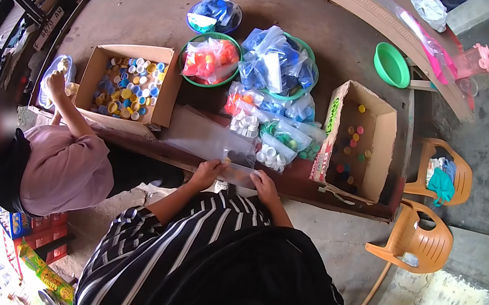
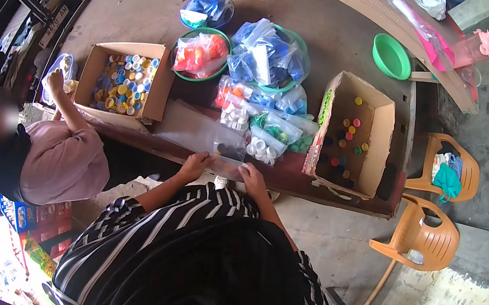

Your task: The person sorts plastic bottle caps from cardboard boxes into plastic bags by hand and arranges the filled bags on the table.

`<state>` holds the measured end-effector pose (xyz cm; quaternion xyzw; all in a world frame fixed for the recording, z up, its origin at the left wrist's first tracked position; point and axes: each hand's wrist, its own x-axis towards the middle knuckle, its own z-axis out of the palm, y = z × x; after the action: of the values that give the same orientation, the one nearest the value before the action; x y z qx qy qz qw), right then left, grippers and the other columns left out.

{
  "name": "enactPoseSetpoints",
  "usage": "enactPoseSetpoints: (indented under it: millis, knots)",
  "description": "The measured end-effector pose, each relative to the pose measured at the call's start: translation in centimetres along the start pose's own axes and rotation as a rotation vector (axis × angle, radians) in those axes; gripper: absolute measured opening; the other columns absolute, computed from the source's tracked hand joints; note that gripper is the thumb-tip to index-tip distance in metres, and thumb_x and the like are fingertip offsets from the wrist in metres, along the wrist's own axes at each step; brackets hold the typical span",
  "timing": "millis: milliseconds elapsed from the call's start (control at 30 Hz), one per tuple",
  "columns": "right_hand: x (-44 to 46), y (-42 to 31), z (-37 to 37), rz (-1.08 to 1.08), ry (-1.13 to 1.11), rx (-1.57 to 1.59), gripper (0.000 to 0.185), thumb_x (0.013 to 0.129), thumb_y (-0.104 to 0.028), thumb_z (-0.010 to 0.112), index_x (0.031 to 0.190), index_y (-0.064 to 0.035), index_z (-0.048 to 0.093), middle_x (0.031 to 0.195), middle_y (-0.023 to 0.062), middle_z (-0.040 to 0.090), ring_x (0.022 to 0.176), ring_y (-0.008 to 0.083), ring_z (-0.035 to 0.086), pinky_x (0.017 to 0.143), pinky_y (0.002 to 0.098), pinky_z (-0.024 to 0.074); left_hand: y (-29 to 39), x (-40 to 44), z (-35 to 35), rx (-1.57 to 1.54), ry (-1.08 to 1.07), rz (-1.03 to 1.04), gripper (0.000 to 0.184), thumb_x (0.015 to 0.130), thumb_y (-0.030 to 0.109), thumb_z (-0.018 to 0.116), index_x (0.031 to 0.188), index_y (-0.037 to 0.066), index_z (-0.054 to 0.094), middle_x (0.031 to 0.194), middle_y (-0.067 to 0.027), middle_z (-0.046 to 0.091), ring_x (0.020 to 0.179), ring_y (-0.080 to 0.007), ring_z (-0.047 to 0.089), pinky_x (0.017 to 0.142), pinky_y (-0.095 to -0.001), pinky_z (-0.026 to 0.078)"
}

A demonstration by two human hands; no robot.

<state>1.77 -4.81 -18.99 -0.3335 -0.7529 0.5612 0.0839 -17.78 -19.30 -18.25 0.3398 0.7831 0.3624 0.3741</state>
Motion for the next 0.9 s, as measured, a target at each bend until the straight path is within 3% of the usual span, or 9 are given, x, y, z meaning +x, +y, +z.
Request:
enactPoseSetpoints:
  millis: [67, 167, 267, 367, 467, 567, 667, 900]
  knots:
    - [-0.4, 0.1, 0.2, 0.027, 0.033, 0.02, 0.03, 0.095, -0.029, 0.057, 0.107, -0.0019, 0.054, 0.086, 0.0167, 0.063, 0.08, 0.0285, 0.064, 0.074, 0.0377, 0.0484, -0.6, 0.1, 0.5, 0.01, 0.041, 0.005, 0.033, 0.095, 0.032, 0.058, 0.091, -0.001, 0.057, 0.082, -0.0216, 0.066, 0.083, -0.0433, 0.063, 0.071, -0.046, 0.05]
    - [-0.8, 0.6, 0.8, 0.03, 0.068, 0.106, 0.027, 0.096, -0.023, 0.059, 0.109, -0.0016, 0.049, 0.087, 0.0109, 0.059, 0.079, 0.0173, 0.059, 0.073, 0.0342, 0.0477, -1.7, -0.3, 1.2, 0.014, 0.104, 0.113, 0.027, 0.094, 0.027, 0.06, 0.099, 0.002, 0.053, 0.087, -0.0229, 0.066, 0.086, -0.0439, 0.063, 0.072, -0.0485, 0.049]
    - [-0.6, 2.7, 1.6, 0.012, 0.14, 0.133, 0.028, 0.092, -0.017, 0.063, 0.11, -0.0026, 0.047, 0.09, 0.0098, 0.056, 0.077, 0.0159, 0.06, 0.069, 0.0322, 0.0484, -1.3, -0.7, 1.4, -0.044, 0.135, 0.155, 0.026, 0.092, 0.021, 0.063, 0.103, 0.003, 0.048, 0.092, -0.0223, 0.066, 0.087, -0.0435, 0.064, 0.071, -0.0492, 0.049]
    - [-0.7, 0.8, 1.0, -0.02, 0.089, 0.148, 0.03, 0.088, -0.012, 0.067, 0.11, -0.0027, 0.049, 0.088, 0.0094, 0.054, 0.076, 0.0156, 0.059, 0.065, 0.0299, 0.0484, -1.5, -0.3, 1.6, -0.026, 0.126, 0.011, 0.028, 0.089, 0.019, 0.066, 0.103, 0.004, 0.046, 0.088, -0.0204, 0.065, 0.084, -0.0428, 0.065, 0.071, -0.0481, 0.05]
    - [0.0, 2.9, 1.4, -0.367, 0.128, -0.227, 0.034, 0.081, -0.01, 0.073, 0.108, -0.0036, 0.053, 0.092, 0.0088, 0.052, 0.076, 0.0161, 0.058, 0.062, 0.027, 0.0474, -1.9, -0.1, 1.4, -0.036, 0.069, 0.043, 0.034, 0.083, 0.021, 0.072, 0.101, 0.005, 0.047, 0.083, -0.0175, 0.063, 0.082, -0.0413, 0.064, 0.073, -0.0467, 0.05]
    - [-0.8, 0.8, 1.3, -0.212, 0.064, -0.128, 0.039, 0.074, -0.01, 0.078, 0.106, -0.0042, 0.057, 0.099, 0.0098, 0.051, 0.08, 0.019, 0.057, 0.065, 0.0278, 0.0484, 0.0, -1.0, 0.1, 0.075, -0.033, 0.196, 0.042, 0.076, 0.02, 0.078, 0.104, 0.007, 0.05, 0.09, -0.0175, 0.06, 0.087, -0.0404, 0.062, 0.078, -0.046, 0.05]
    - [-0.7, 1.0, 1.5, -0.347, 0.089, -0.232, 0.044, 0.069, -0.009, 0.081, 0.107, -0.0037, 0.058, 0.105, 0.0104, 0.049, 0.088, 0.0204, 0.056, 0.067, 0.0292, 0.0498, -0.8, -1.1, 0.5, 0.142, -0.014, 0.403, 0.05, 0.07, 0.018, 0.081, 0.11, 0.007, 0.053, 0.1, -0.0179, 0.056, 0.094, -0.0394, 0.06, 0.082, -0.0462, 0.05]
    - [-0.2, 0.7, 1.3, -0.37, 0.093, -0.311, 0.034, 0.068, -0.005, 0.077, 0.099, -0.0029, 0.063, 0.103, 0.0128, 0.051, 0.096, 0.0291, 0.055, 0.081, 0.0368, 0.0477, -1.3, -0.3, 0.5, 0.106, -0.044, 0.354, 0.03, 0.072, 0.011, 0.077, 0.099, 0.002, 0.067, 0.099, -0.016, 0.056, 0.091, -0.035, 0.061, 0.082, -0.0423, 0.051]
